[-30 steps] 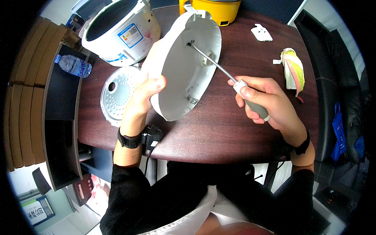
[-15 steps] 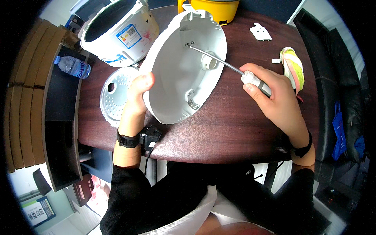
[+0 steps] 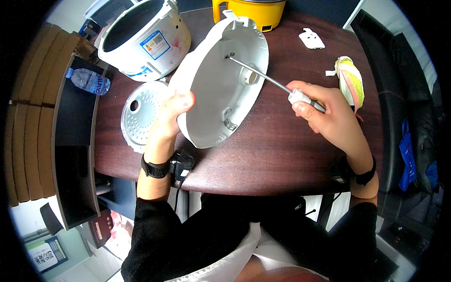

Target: The person uses a screwdriver to repeatedly tighten and loosen screws on the underside of a white plastic appliance lid. The person holds the lid with the left hand and manipulates the screwdriver with the right hand, focusing on a single screw location.

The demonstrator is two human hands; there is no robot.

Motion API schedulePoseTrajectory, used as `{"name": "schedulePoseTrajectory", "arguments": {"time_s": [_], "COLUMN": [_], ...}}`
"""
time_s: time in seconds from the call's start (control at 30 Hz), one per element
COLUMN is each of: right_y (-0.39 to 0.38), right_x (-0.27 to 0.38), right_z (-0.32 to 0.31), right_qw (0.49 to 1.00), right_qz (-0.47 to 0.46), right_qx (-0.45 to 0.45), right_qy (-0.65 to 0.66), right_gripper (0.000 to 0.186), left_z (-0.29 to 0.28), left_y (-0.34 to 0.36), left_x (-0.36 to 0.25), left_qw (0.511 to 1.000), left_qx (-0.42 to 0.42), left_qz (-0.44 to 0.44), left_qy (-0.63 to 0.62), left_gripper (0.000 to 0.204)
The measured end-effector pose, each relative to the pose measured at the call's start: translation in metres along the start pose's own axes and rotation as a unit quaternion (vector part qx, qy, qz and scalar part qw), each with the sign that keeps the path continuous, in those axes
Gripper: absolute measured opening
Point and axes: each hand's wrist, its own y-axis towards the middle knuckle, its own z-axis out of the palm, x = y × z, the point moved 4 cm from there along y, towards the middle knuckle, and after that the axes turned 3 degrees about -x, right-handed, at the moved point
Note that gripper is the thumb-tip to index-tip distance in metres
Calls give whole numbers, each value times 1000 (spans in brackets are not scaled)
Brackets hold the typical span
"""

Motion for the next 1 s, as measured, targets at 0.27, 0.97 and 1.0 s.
{"name": "schedulePoseTrajectory", "arguments": {"time_s": [0.27,0.97,1.0], "right_y": [0,-10,-10], "right_x": [-5,22,19], "right_z": [18,-6,-4], "right_qw": [923,938,946], "right_qz": [161,-132,-135], "right_qx": [122,-142,-141], "right_qy": [328,-288,-258], "right_gripper": [40,28,27], "left_z": [-3,-5,-4], "left_y": [2,-2,-2], "left_x": [3,8,8], "left_qw": [995,999,999], "left_qx": [-3,1,3], "left_qz": [83,-23,-23], "left_qy": [51,-29,-30], "left_gripper": [80,85,85]}}
